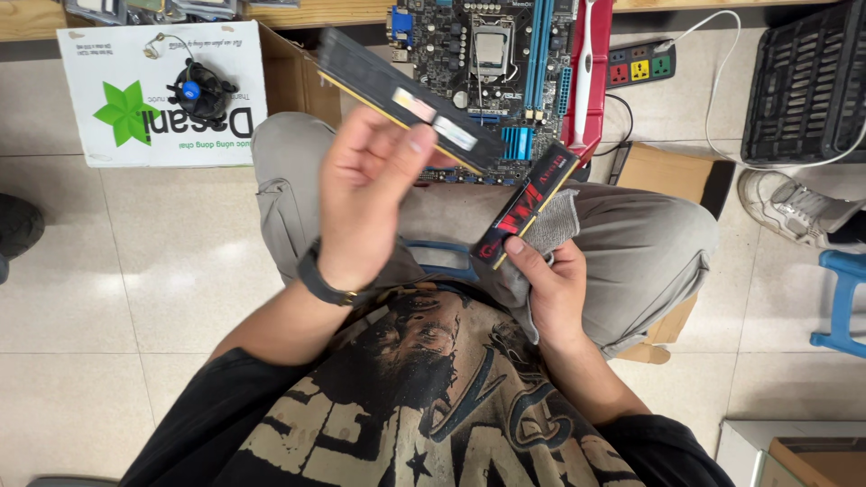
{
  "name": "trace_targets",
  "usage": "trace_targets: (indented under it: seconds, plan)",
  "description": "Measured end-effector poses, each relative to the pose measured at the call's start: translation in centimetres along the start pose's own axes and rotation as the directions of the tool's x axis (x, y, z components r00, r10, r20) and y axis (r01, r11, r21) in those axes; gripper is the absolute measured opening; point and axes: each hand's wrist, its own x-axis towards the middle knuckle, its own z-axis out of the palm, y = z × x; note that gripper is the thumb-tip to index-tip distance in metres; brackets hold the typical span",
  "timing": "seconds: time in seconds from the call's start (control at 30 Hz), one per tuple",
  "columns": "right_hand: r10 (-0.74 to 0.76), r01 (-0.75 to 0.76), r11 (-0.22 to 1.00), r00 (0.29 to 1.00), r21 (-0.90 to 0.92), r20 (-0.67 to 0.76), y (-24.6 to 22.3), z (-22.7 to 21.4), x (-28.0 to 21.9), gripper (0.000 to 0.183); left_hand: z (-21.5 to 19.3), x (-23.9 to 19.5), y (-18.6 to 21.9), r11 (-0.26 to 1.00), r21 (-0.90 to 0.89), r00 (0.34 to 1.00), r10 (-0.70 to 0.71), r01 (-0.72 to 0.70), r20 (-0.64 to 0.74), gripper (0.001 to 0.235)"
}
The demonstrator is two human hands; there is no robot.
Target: The person cleans a RAM module with a cloth, sprays a toothbrush with compressed air, and scrubs the motherboard. They then insert the RAM module into a slot on the motherboard.
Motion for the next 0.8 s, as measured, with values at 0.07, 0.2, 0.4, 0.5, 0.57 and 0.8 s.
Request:
trace_targets:
  seconds: [0.07,0.2,0.4,0.5,0.57,0.8]
  plan:
    - [0.001,-0.002,0.999,1.0,0.055,0.029,-1.3,1.2,-0.2,0.01,-1.7,0.8,-0.5,0.998,-0.036,0.999,0.047,-0.047,0.002,0.019]
    - [0.004,-0.01,0.994,0.999,0.11,0.054,-2.7,2.6,-0.2,0.014,-5.2,1.4,-1.0,0.994,-0.06,0.995,0.095,-0.096,-0.023,0.027]
    - [-0.031,0.019,0.993,0.994,0.115,0.104,-3.3,3.5,-0.1,0.017,-7.0,1.1,-0.7,1.0,-0.01,0.989,0.007,-0.009,-0.148,0.013]
    - [-0.049,0.035,0.99,0.994,0.134,0.098,-3.3,3.8,0.0,0.017,-7.0,1.0,-0.9,0.997,-0.077,0.997,-0.007,0.001,-0.076,0.007]
    - [-0.048,0.035,0.992,0.993,0.124,0.106,-3.5,3.9,0.0,0.018,-6.4,0.9,-0.9,0.989,-0.141,0.995,-0.059,0.047,-0.082,0.011]
    - [-0.046,0.035,0.992,0.995,0.122,0.091,-3.7,3.9,-0.2,0.019,-4.0,0.7,-0.7,0.936,-0.187,0.953,-0.303,0.3,0.01,0.024]
